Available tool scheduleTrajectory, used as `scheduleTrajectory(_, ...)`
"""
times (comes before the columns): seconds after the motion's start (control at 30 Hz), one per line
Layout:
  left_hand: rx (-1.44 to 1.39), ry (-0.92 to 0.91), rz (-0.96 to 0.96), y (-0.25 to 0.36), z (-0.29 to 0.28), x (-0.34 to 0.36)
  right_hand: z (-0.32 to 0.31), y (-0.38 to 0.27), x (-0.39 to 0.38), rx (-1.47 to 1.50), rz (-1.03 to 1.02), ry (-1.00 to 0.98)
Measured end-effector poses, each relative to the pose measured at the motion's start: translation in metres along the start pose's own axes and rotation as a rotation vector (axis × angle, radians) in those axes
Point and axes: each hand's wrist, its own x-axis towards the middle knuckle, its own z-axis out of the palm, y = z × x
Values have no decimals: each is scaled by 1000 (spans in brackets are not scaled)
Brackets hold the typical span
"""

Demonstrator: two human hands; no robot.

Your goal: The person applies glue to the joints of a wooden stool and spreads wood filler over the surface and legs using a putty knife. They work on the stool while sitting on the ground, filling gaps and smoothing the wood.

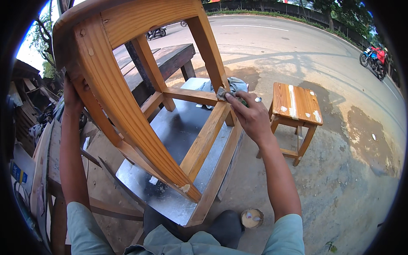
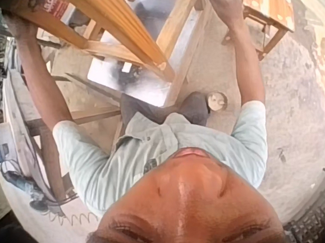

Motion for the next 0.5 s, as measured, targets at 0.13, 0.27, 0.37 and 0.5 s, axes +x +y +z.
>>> scheduleTrajectory(0.13,4,-84,12,-2,-9,2,-2,-2,12,-187,-47,-63)
scheduleTrajectory(0.27,8,-221,8,-3,-21,8,-5,0,16,-201,-61,-163)
scheduleTrajectory(0.37,2,-262,26,-3,-22,8,-6,-1,17,-187,-62,-97)
scheduleTrajectory(0.5,31,-110,38,-4,-16,6,-6,-6,16,-196,-90,-226)
